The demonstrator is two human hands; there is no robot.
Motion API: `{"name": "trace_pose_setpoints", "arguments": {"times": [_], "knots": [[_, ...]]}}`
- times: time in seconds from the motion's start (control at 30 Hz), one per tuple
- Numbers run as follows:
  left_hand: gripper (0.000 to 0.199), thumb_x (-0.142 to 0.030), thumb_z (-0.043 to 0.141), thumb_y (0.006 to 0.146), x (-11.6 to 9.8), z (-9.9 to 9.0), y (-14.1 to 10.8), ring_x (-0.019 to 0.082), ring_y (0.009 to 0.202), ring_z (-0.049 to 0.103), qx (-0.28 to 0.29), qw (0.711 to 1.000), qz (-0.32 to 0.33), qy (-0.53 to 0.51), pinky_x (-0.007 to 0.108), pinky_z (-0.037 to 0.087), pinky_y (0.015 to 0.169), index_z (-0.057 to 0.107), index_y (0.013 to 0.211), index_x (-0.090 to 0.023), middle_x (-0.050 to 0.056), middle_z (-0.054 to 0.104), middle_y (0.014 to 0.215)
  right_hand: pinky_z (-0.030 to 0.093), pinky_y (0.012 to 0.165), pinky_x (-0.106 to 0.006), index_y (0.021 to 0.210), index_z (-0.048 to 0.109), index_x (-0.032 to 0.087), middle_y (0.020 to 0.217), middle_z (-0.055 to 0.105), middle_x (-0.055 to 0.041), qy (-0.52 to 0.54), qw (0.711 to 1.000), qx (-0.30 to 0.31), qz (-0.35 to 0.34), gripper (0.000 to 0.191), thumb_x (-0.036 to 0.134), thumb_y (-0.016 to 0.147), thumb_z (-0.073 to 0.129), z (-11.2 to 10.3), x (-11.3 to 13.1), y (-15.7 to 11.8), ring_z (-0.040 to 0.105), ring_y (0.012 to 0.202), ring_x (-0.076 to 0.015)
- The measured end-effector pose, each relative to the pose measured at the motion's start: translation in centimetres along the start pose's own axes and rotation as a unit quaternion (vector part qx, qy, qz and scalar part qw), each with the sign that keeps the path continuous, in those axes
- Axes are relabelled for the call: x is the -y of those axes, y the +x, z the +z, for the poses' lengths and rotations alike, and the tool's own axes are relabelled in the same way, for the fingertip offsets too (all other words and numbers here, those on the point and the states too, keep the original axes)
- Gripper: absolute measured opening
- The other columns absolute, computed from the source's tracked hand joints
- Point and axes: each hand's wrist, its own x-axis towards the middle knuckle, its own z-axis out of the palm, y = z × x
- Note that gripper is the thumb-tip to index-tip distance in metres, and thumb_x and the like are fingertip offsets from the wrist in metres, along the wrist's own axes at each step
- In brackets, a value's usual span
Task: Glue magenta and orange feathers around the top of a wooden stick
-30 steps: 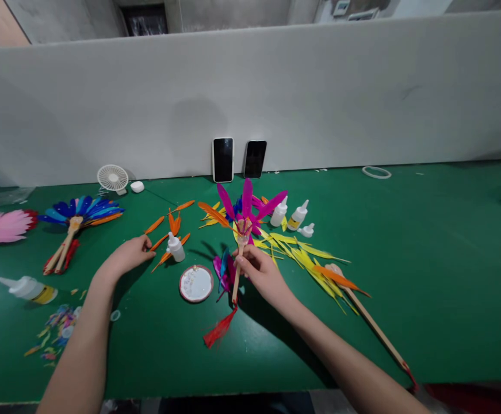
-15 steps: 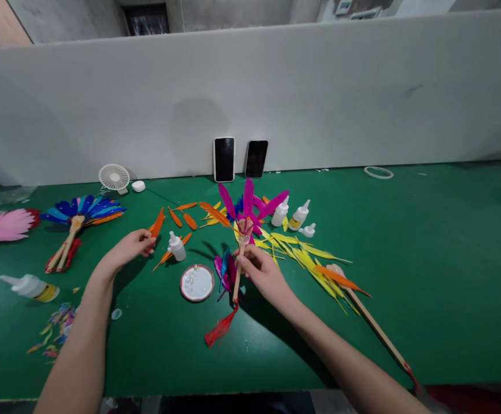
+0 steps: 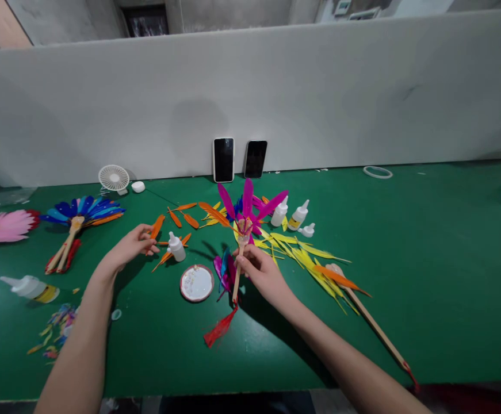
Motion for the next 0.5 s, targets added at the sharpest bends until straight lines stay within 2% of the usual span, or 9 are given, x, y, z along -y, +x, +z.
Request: {"name": "trace_pose_setpoints", "arguments": {"times": [0.1, 0.3, 0.4, 0.5], "knots": [[0.038, -0.029, 0.062, 0.056, -0.3, -0.1, -0.1, 0.017, 0.065, 0.064, -0.011, 0.999, 0.019, -0.044, 0.030, 0.049, 0.061, 0.047, 0.089, -0.019, -0.001, 0.060, 0.068, 0.037, 0.050, -0.027, 0.075, 0.050, 0.021, 0.059, 0.047, 0.0031, -0.001, 1.000, 0.002, -0.001, 0.018, 0.038, 0.073, 0.049, 0.0, 0.1, 0.0, 0.047, 0.053, -0.0134], [0.028, -0.029, 0.069, 0.057, -1.1, 0.4, -0.4, 0.015, 0.070, 0.064, -0.018, 0.987, 0.045, -0.152, 0.026, 0.050, 0.066, 0.050, 0.073, -0.018, -0.002, 0.060, 0.067, 0.037, 0.050, -0.027, 0.075, 0.050, 0.021, 0.058, 0.047, 0.0033, -0.004, 1.000, 0.002, -0.004, 0.017, 0.037, 0.073, 0.048, 0.0, 0.1, 0.0, 0.047, 0.053, -0.0131], [0.025, -0.031, 0.067, 0.061, -1.6, 0.9, -0.6, 0.011, 0.059, 0.060, -0.036, 0.978, 0.081, -0.188, 0.023, 0.048, 0.058, 0.048, 0.071, -0.019, -0.004, 0.058, 0.060, 0.037, 0.050, -0.027, 0.076, 0.050, 0.020, 0.059, 0.048, 0.0032, 0.003, 1.000, -0.002, -0.003, 0.017, 0.038, 0.073, 0.049, 0.1, 0.1, 0.0, 0.047, 0.053, -0.0131], [0.018, -0.028, 0.064, 0.065, -2.5, 1.3, -1.0, 0.005, 0.043, 0.046, -0.115, 0.957, 0.160, -0.212, 0.017, 0.036, 0.041, 0.049, 0.071, -0.019, -0.006, 0.053, 0.055, 0.037, 0.050, -0.026, 0.077, 0.051, 0.020, 0.059, 0.047, 0.0034, 0.012, 1.000, -0.007, 0.000, 0.019, 0.038, 0.073, 0.049, 0.0, 0.1, 0.0, 0.047, 0.052, -0.0129]]}}
